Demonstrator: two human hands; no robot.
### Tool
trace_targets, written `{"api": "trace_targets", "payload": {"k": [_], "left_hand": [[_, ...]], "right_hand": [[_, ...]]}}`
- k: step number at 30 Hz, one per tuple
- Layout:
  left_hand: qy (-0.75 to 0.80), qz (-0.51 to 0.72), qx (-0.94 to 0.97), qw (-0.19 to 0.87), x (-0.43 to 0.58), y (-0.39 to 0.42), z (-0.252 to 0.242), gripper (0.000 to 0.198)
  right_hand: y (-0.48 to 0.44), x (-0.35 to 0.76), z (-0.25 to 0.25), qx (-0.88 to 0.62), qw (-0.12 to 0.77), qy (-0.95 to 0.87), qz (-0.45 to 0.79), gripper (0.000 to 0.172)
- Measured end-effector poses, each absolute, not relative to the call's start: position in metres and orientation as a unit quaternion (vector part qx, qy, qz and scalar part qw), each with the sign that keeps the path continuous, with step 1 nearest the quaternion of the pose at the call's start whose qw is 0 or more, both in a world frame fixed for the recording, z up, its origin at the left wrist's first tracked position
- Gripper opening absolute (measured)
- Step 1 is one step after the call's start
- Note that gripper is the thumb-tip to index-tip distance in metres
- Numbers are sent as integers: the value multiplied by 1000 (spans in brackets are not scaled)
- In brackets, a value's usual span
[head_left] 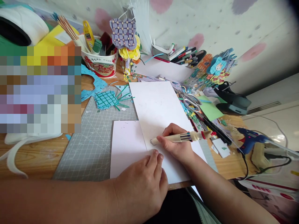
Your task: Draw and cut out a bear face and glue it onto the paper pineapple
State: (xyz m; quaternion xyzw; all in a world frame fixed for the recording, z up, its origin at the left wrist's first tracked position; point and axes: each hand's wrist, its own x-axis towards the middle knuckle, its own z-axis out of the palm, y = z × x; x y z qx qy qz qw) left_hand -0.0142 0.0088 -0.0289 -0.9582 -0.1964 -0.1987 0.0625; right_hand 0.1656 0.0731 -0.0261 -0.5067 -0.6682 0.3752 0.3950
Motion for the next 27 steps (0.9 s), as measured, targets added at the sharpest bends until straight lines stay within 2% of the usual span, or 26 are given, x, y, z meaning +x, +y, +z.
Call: {"api": "trace_targets", "payload": {"k": [27], "left_hand": [[-200,-195,-958,69,-14,9,-32,30]], "right_hand": [[73,166,-28,-508,390,-665,384,30]]}}
